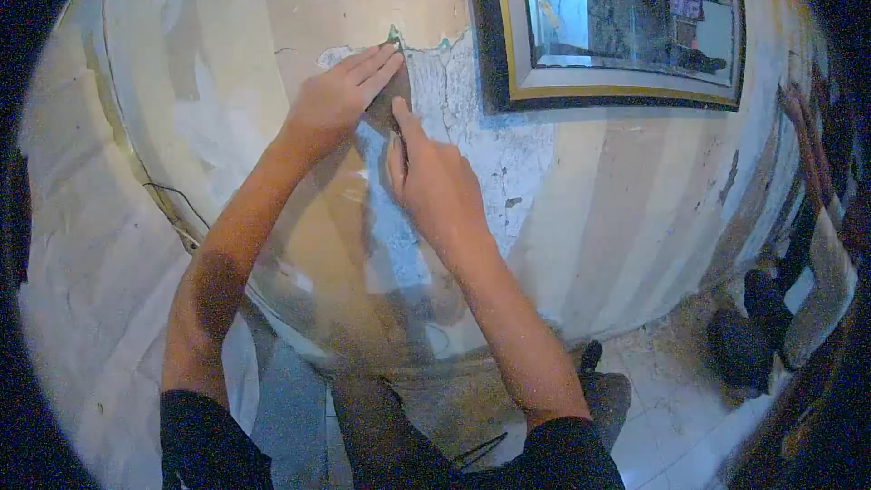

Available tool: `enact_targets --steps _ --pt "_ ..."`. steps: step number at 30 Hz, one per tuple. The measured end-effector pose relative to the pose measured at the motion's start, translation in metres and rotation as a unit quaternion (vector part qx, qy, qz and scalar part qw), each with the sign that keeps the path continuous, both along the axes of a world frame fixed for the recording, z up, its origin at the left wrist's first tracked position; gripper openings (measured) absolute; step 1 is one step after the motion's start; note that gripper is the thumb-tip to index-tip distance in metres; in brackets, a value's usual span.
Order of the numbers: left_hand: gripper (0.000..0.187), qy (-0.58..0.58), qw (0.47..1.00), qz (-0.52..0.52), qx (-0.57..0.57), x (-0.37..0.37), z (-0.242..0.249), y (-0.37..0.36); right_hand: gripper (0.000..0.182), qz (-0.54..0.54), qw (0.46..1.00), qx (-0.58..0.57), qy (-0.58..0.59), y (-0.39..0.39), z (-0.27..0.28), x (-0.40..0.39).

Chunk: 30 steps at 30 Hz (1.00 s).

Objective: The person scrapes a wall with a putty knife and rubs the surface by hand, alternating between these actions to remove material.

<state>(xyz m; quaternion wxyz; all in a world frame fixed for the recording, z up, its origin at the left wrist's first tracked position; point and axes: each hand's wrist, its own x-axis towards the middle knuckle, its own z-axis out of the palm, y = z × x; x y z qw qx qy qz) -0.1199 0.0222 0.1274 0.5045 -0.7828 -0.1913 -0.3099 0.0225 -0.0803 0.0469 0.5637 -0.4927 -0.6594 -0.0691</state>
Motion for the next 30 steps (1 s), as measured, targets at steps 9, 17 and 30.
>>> enact_targets --steps 9,17,30 --pt "0.051 -0.023 1.0 0.011 -0.01 0.006 0.005 -0.003 0.045 -0.01 1.0 0.018 -0.012 0.002 0.007 0.004" --pt "0.053 -0.024 0.999 0.041 -0.024 0.006 0.017 -0.005 0.044 -0.009 1.0 0.0 -0.027 0.0 0.025 0.009" --pt "0.047 0.009 1.0 -0.006 0.022 0.0 0.001 0.0 0.042 0.003 0.999 0.046 -0.021 0.007 -0.004 0.004"
